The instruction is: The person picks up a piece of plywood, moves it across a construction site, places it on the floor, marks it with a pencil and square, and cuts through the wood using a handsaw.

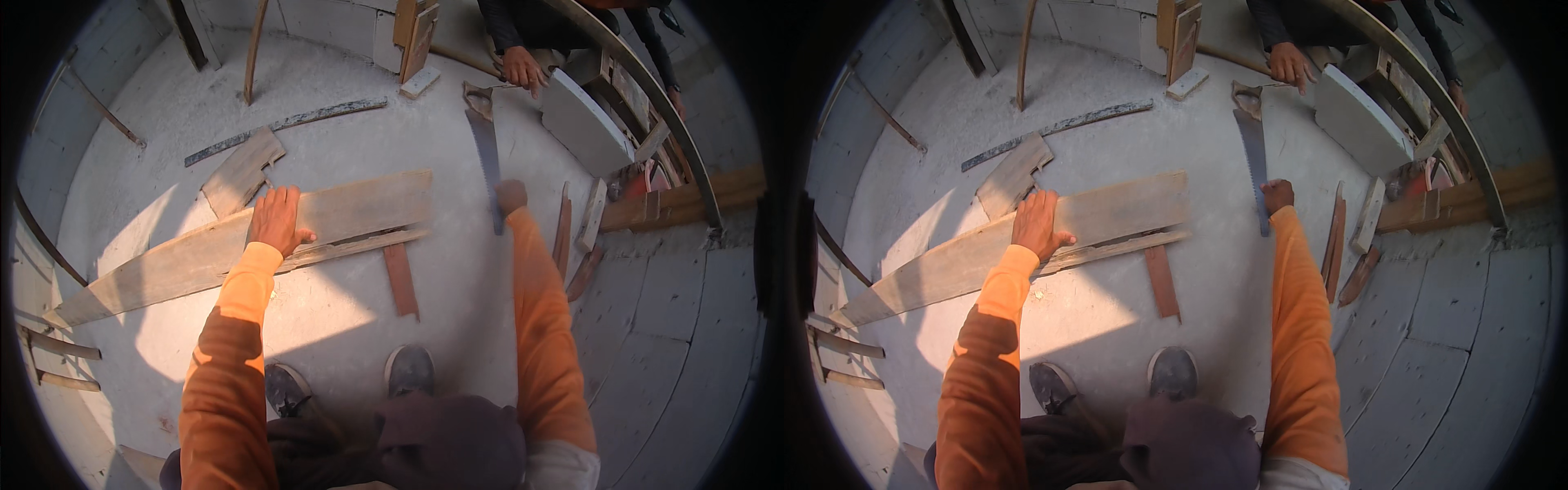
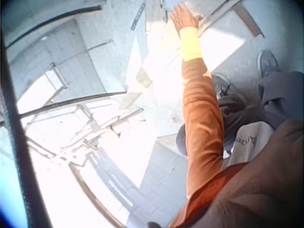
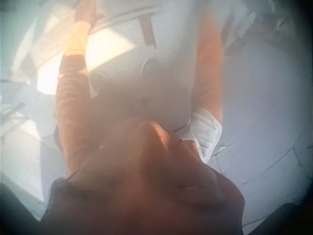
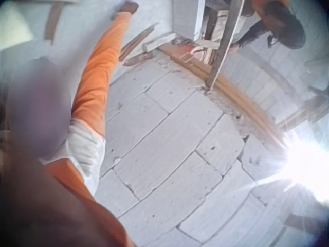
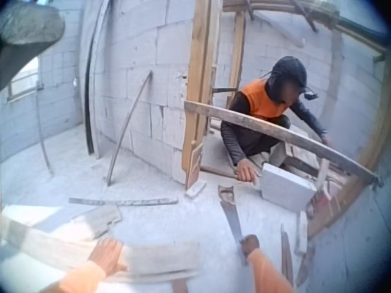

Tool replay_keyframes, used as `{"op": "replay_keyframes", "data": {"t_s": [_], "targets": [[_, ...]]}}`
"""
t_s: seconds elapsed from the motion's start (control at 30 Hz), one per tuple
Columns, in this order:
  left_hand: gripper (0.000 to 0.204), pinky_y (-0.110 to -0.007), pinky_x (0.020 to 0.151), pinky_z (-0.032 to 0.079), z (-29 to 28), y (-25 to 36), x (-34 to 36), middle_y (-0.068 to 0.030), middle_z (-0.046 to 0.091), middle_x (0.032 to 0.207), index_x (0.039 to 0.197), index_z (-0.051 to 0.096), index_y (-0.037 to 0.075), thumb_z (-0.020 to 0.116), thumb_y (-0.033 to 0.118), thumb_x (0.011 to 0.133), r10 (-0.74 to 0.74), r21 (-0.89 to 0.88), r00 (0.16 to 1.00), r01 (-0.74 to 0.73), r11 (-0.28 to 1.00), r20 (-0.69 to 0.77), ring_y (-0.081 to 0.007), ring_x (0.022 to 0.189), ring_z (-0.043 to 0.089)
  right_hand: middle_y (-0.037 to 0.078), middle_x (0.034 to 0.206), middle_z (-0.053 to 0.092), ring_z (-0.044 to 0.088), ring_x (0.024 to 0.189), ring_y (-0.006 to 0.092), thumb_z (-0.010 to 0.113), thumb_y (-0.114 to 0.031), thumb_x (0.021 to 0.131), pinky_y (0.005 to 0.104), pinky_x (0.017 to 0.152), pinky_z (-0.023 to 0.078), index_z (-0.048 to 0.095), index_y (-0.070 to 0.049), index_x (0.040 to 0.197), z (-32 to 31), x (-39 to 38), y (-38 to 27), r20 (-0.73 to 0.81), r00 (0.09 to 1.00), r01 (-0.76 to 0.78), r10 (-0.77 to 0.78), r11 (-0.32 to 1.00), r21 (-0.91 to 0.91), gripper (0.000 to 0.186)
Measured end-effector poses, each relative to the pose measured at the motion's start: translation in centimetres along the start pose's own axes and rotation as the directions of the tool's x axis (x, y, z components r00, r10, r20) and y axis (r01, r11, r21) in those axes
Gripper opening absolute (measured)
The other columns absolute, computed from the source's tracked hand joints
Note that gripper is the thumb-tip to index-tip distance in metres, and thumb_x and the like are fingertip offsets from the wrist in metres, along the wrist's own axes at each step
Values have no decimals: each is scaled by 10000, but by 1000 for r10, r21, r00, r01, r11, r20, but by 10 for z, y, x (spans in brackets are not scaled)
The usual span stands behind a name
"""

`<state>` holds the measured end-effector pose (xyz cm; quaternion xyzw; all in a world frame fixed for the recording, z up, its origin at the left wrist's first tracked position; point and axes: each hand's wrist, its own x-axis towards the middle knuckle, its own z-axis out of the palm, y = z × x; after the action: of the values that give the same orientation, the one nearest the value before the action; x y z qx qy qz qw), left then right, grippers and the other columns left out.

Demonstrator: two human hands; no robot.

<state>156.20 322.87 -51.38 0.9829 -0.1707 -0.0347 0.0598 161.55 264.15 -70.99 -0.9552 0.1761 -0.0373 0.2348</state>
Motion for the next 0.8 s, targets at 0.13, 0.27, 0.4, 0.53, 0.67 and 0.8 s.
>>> {"op": "replay_keyframes", "data": {"t_s": [0.13, 0.27, 0.4, 0.53, 0.67, 0.8], "targets": [[767, -439, 972, 418, -8, -23, -15, -145, 586, 1135, 1161, 523, 43, 942, 411, 634, -48, 85, 999, 47, 995, 12, -325, 1131, 545, 87, 898, 699, 661, 765, 208, 718, -93, 925, 375, 654, 576, 652, 16, 954, 15, -44, -81, 410, 878, -408, 249, 836, 367, 131], [741, -423, 971, 417, -10, -15, -9, -127, 590, 1117, 1170, 534, 43, 929, 413, 664, -21, 74, 1000, 20, 997, 14, -303, 1113, 549, 55, 879, 663, 628, 741, 171, 692, -112, 952, 346, 571, 563, 644, 5, 956, -22, -130, -91, 352, 863, -494, 362, 751, 439, 126], [734, -424, 970, 418, -10, -15, -12, -129, 593, 1117, 1157, 533, 45, 937, 398, 655, -34, 64, 999, 35, 997, -6, -311, 1112, 550, 148, 912, 726, 720, 842, 260, 649, -173, 978, 427, 658, 594, 678, 11, 985, -73, -190, -115, 480, 820, -398, 312, 914, 85, 186], [736, -431, 977, 419, -13, -13, -12, -137, 598, 1133, 1155, 527, 44, 940, 388, 654, -49, 56, 999, 48, 997, 10, -318, 1135, 551, 207, 997, 737, 727, 916, 388, 599, -224, 1000, 491, 835, 578, 692, 29, 1072, -85, -168, -101, 154, 981, -64, 122, 939, -339, 279], [786, -448, 996, 416, -9, -20, -12, -149, 597, 1156, 1179, 529, 39, 952, 391, 617, -46, 38, 999, 45, 998, 7, -343, 1146, 544, 110, 1516, 485, 446, 1439, 271, 562, -52, 956, 529, 1143, 395, 434, -111, 1501, -58, -93, -86, 89, 985, 173, -149, 814, -555, 563], [811, -457, 999, 421, -6, -21, -2, -157, 597, 1155, 1191, 536, 32, 958, 393, 600, 22, -13, 998, -22, 1000, 53, -359, 1137, 539, 91, 1518, 476, 405, 1470, 248, 515, -135, 1008, 522, 1170, 373, 515, -111, 1421, -47, -62, -35, 95, 944, 293, -315, 673, -679, 414]]}}
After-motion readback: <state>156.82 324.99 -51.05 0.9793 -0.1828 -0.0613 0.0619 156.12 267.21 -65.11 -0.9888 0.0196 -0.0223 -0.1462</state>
